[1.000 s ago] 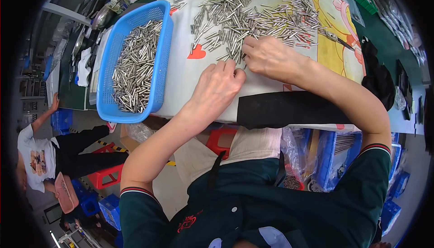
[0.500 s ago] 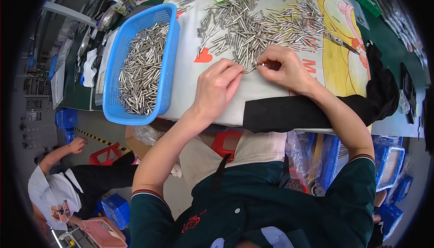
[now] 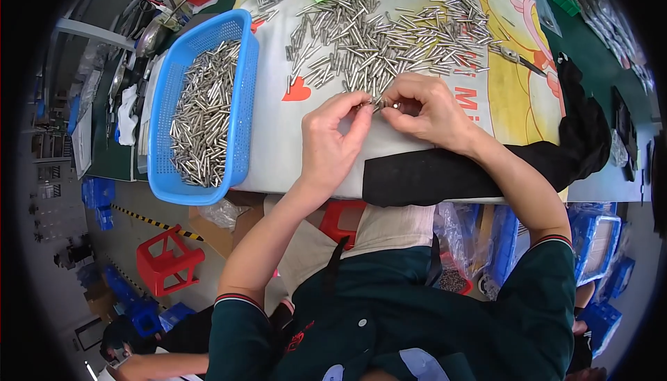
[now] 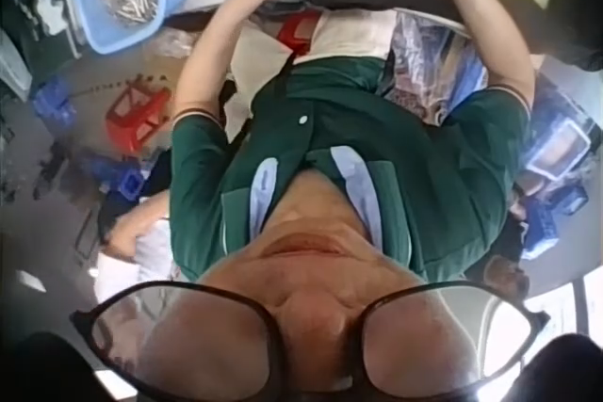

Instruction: Sorting and inspecting small metal cylindrical pins on a factory workbench.

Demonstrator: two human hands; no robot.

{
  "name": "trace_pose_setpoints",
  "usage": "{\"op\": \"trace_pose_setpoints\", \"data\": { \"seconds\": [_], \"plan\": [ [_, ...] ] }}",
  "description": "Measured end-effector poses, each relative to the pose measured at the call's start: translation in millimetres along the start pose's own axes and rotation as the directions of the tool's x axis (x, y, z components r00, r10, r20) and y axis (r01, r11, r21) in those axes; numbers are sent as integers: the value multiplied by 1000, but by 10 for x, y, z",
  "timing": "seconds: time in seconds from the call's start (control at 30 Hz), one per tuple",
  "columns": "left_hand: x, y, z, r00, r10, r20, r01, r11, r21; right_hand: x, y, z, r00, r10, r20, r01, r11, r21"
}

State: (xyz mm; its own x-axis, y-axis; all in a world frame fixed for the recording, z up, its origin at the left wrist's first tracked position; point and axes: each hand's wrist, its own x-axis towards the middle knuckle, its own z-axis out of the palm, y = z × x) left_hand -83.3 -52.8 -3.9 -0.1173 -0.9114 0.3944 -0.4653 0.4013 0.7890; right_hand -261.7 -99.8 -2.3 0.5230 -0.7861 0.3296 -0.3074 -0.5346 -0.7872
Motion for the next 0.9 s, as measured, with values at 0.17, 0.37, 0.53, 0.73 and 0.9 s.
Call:
{"op": "trace_pose_setpoints", "data": {
  "seconds": [0.17, 0.37, 0.53, 0.73, 0.9],
  "plan": [
    [-23, 19, 81, 939, -336, 78, 320, 764, -561, -16, -74, 21, 995, 90, -34, -85, 990, 116],
    [-90, -39, 104, 976, -216, 11, 192, 845, -499, -11, -2, 59, 935, -311, -172, 285, 945, -160],
    [-85, -46, 98, 983, -182, -9, 156, 867, -472, -16, -10, 74, 932, -312, -184, 284, 945, -164],
    [-87, -47, 79, 980, -199, 12, 181, 860, -478, -47, -76, 110, 962, -167, -216, 152, 985, -85],
    [-98, -34, 64, 980, -201, 6, 179, 857, -483, -55, -139, 133, 967, -109, -229, 100, 994, -53]
  ]
}}
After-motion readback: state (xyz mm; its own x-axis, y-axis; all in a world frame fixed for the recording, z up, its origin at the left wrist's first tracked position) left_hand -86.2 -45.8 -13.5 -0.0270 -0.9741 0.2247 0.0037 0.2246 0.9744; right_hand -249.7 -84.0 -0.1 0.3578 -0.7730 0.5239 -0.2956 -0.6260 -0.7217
